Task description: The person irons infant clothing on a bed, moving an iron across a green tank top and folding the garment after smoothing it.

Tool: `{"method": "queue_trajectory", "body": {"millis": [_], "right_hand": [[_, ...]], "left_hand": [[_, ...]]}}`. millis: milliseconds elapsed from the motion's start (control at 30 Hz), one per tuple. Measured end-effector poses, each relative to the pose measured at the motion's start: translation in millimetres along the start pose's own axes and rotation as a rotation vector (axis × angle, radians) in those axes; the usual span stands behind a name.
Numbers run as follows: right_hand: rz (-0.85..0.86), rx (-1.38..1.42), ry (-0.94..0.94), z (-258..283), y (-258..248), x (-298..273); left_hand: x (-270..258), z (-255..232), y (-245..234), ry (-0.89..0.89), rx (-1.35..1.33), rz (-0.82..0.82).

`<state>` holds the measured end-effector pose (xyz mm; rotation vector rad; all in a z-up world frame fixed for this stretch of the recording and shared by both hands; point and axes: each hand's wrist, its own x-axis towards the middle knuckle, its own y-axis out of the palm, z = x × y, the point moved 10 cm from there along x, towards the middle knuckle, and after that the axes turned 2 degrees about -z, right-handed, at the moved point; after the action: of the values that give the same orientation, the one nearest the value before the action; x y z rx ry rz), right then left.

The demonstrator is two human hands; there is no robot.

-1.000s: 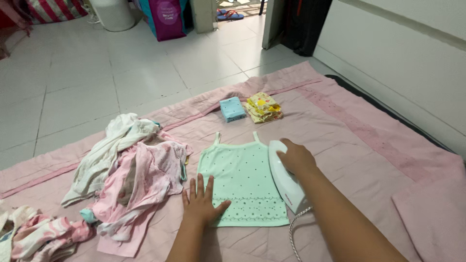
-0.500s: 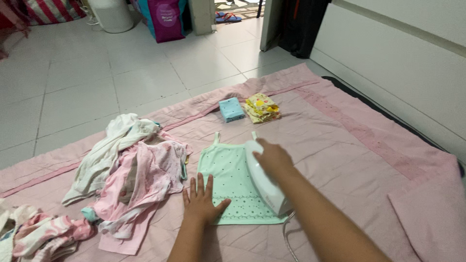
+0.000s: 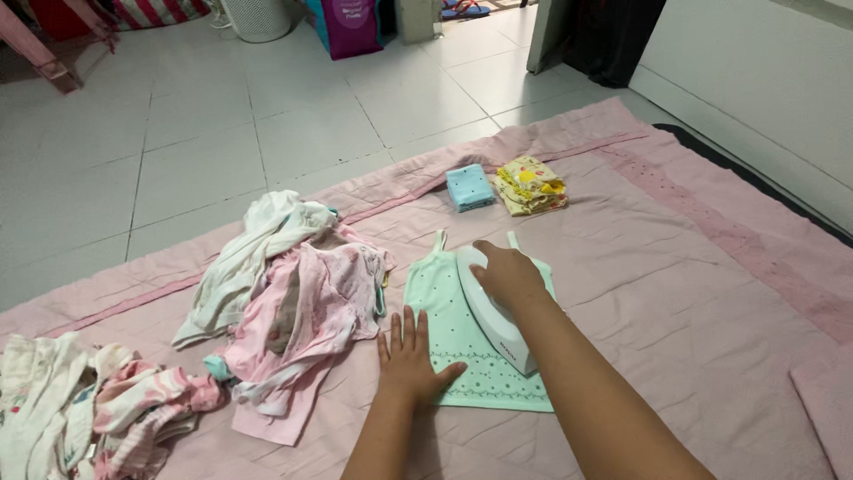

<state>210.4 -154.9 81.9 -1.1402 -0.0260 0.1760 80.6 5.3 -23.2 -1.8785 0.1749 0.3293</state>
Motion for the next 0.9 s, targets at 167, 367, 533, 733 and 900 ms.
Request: {"method": "queue_trajectory", "body": {"millis": [167, 367, 533, 733, 900], "right_hand": [[0.069, -0.039, -0.097, 12.9, -1.3, -20.3], [0.089, -0.005, -0.111, 9.7, -4.1, -49.3], [0.051, -0.01, -0.095, 4.7, -3.2, -51.3], [0.025, -0.043, -0.069, 3.7, 3.8, -40.7], [-0.05, -0.043, -0.064, 13.4, 5.3, -20.9]], "left_hand": [[5.1, 2.2, 4.0, 0.0, 0.008, 0.005], [-6.5, 9.6, 11.4, -0.007, 0.014, -0.027], [-17.8, 18.6, 17.0, -0.028, 0.023, -0.011], [-19.5, 17.3, 15.5, -0.015, 0.033, -0.018], [-23.3, 14.6, 9.7, -0.037, 0.026, 0.003]]}}
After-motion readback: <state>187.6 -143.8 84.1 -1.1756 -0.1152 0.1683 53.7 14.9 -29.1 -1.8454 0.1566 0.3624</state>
